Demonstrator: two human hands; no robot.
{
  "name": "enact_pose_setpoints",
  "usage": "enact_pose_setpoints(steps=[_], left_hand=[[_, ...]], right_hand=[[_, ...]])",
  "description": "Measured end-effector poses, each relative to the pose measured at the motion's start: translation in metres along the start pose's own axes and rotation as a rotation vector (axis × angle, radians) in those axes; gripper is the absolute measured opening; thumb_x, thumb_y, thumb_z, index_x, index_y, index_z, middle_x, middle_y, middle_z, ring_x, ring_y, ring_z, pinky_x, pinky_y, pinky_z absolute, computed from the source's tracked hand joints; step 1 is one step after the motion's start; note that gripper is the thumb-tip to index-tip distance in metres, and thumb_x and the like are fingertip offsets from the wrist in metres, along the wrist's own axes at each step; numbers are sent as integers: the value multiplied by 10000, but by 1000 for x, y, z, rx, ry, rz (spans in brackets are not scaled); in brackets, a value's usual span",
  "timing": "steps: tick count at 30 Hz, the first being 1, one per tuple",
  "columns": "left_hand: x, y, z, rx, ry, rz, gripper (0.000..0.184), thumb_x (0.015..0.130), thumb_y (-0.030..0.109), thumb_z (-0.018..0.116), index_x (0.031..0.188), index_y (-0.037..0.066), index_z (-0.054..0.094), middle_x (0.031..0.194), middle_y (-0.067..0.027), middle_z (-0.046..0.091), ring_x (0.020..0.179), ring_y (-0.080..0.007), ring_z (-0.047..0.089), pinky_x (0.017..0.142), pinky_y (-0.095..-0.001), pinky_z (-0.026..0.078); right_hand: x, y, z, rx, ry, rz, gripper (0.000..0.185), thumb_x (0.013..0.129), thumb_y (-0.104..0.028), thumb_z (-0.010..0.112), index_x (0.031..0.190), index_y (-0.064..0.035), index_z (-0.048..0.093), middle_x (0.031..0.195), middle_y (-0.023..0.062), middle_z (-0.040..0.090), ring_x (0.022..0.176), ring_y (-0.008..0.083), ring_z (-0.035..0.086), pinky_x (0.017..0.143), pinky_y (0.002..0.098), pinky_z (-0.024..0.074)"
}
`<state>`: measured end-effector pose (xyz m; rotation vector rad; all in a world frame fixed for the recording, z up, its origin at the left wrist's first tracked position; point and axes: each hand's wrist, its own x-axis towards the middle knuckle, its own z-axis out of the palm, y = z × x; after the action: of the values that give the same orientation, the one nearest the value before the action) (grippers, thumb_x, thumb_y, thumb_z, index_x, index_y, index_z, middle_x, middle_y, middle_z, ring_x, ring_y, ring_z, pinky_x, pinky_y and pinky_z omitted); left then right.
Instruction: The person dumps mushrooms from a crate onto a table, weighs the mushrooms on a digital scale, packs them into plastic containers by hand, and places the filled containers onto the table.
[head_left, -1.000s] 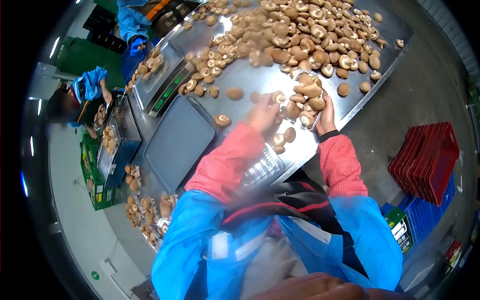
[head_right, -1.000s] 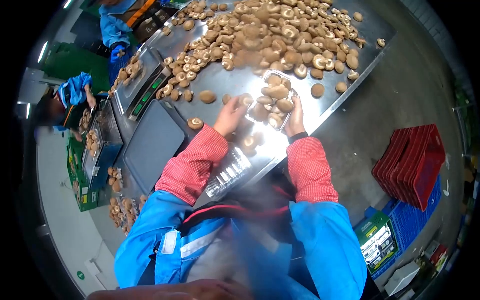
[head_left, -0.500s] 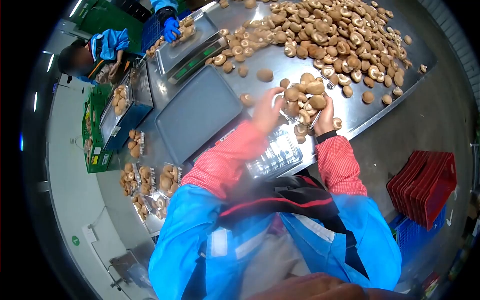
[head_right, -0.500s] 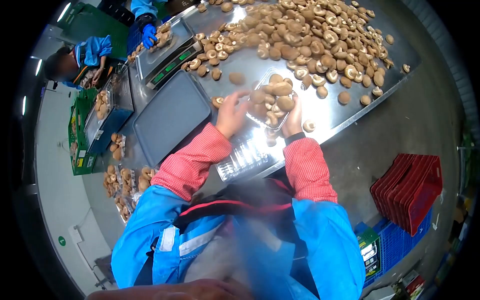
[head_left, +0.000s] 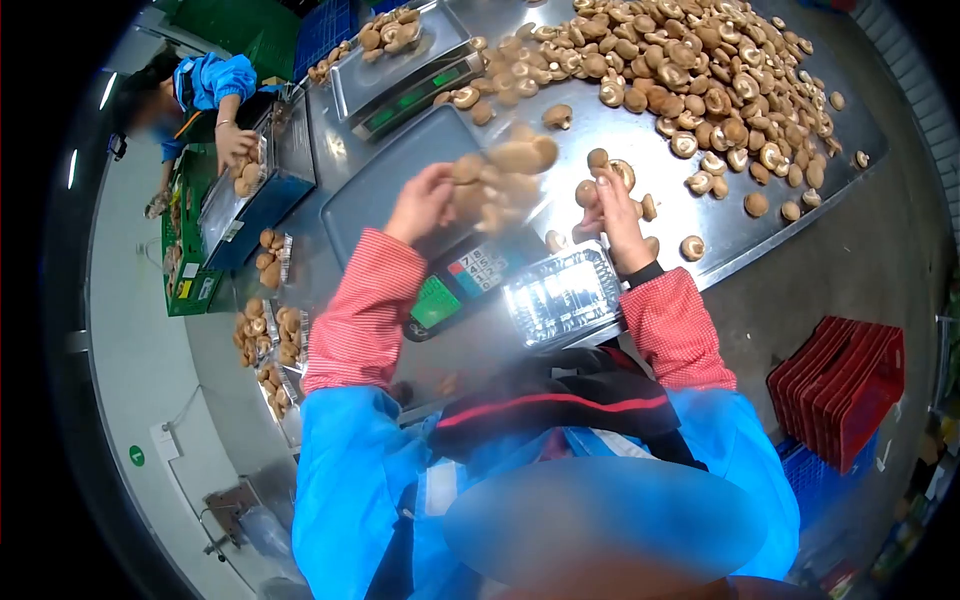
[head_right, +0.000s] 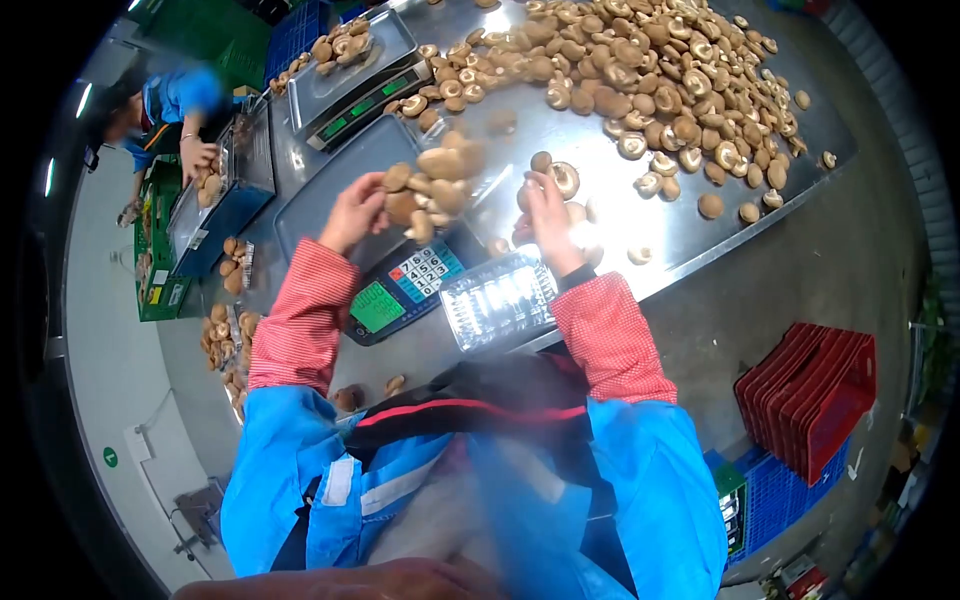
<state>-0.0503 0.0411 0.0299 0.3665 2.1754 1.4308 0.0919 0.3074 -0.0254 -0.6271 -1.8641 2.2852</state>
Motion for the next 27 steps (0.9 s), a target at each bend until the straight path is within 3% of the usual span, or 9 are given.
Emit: enact_pose_setpoints(steps=[2,6,7,11,15,16,18,24,27], left_hand=[[-3,-15,-37,-15,9,-31,293,964,98,485,1247,41,534,849,3,603,567,-46,535,467,-177,405],[-7,-48,-87,21,6,-44,328,964,108,474,1278,35,532,829,-13,605,583,-63,520,507,-210,427],[-10,-54,-96,54,15,-46,339,966,120,474,1292,40,530,816,-7,599,594,-63,516,521,-213,430],[-25,-71,-113,61,101,-48,374,986,201,492,1348,106,507,967,20,633,679,-46,527,565,-193,433],[-47,-78,-115,-74,403,-74,340,989,227,494,1307,117,544,1113,1,664,763,-52,567,620,-196,466],[-54,-83,-116,-86,449,-71,335,982,224,502,1292,108,554,1104,-8,666,760,-56,568,611,-198,466],[-66,-89,-117,-105,534,-60,326,967,219,517,1261,89,575,1085,-26,669,753,-64,568,594,-201,466],[-86,-72,-100,10,666,29,297,927,189,590,1196,65,617,1051,-47,683,899,-114,619,753,-235,489],[-78,-73,-98,149,688,200,359,886,203,647,1215,65,606,1102,-65,660,988,-156,615,842,-270,491]], right_hand=[[9,23,-15,35,8,5,356,1008,-321,458,1258,-70,490,721,2,520,588,73,507,497,207,425],[11,53,-39,-48,98,7,291,992,-250,502,1203,-52,532,753,0,517,513,66,477,462,211,412],[8,51,-41,-152,88,53,367,962,-270,519,1258,-54,520,1000,66,606,806,126,555,711,277,461],[5,45,-36,-458,77,-34,323,927,-280,570,1145,-44,604,876,82,601,843,172,565,749,309,462],[11,36,-55,-1135,194,-326,422,889,-295,564,1229,-48,537,1067,210,560,944,383,585,819,451,471],[14,31,-61,-1253,227,-351,455,884,-339,571,1243,-63,522,1071,222,545,942,404,584,796,464,479],[15,23,-65,-1370,233,-284,391,877,-280,629,1199,-66,572,1029,233,559,907,401,578,795,447,475],[49,55,-109,-1387,54,-260,325,871,-364,610,1056,-98,626,1057,245,537,921,441,572,789,479,477],[59,61,-128,-1292,13,-269,246,876,-269,602,1042,-88,620,1036,216,548,922,425,572,806,465,470]])
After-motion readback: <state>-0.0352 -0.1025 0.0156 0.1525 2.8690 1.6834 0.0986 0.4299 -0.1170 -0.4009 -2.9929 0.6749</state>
